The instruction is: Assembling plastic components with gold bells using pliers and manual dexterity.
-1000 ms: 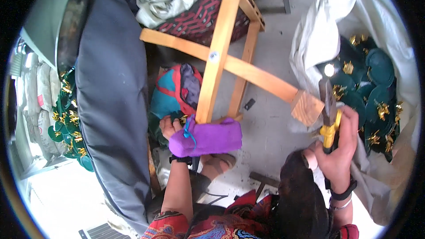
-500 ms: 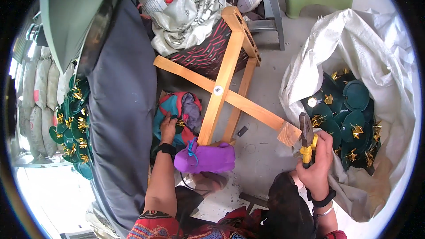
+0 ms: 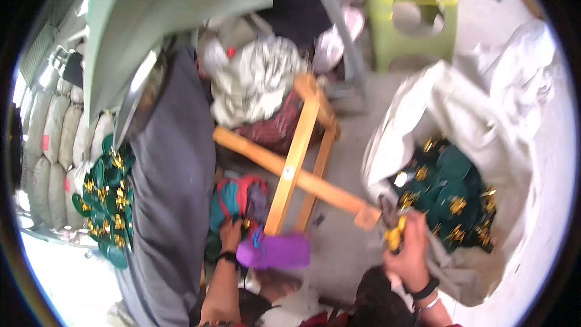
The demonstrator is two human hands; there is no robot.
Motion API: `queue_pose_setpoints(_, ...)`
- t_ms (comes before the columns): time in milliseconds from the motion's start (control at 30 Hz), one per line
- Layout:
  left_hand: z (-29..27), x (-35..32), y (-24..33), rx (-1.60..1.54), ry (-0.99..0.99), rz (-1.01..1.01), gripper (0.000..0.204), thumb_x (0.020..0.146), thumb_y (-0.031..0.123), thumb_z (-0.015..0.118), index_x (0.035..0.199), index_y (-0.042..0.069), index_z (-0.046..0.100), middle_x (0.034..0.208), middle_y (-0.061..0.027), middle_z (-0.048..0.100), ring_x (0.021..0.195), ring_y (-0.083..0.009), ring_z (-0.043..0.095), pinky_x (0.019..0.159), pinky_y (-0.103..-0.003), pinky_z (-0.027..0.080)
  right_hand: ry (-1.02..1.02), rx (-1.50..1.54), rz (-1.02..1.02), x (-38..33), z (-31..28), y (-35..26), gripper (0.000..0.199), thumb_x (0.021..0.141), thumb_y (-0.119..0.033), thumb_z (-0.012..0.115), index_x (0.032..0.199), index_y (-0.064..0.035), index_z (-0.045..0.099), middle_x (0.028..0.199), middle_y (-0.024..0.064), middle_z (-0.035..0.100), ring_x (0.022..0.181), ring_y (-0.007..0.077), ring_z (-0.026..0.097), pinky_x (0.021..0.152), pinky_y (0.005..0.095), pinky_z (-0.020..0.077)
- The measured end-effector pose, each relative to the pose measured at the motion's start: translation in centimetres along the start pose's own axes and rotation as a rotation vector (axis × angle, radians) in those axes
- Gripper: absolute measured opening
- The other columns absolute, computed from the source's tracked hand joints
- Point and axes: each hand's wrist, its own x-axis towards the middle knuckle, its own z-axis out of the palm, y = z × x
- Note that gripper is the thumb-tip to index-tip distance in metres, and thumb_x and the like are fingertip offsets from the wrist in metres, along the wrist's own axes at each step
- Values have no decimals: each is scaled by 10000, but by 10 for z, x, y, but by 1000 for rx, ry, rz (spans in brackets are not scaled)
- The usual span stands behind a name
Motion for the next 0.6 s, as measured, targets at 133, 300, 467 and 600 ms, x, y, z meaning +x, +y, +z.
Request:
queue_pose_setpoints(133,3,-4,-7,-48,-39,-112,276,826,246,604,909,-11,661,895,-246,648,880,-434,604,815,-484,464,-24,64,17,3,-2,-4,577,595,-13,659,1140,54,482,1150,210,450,1052,408,505,896,412,448)
queue_pose_setpoints(300,-7,-14,12,-242,306,36,262,856,180,604,944,-66,625,902,-251,650,892,-432,601,829,-464,446,36,39,0,-4,-2,-3,577,582,-42,684,1120,49,498,1153,208,466,1034,408,509,871,426,452)
queue_pose_setpoints(467,-64,-29,67,-358,213,-109,191,875,124,603,922,-61,614,836,-229,644,768,-405,596,734,-445,461,20,54,51,-3,-1,4,584,584,-69,704,1120,43,500,1163,204,477,1063,410,510,882,434,452)
queue_pose_setpoints(600,-66,-37,66,-426,135,-132,121,873,66,600,871,-55,591,756,-223,619,655,-374,574,638,-421,458,17,48,17,1,-4,-2,597,591,-79,725,1128,42,496,1151,200,478,1057,402,509,890,433,449)
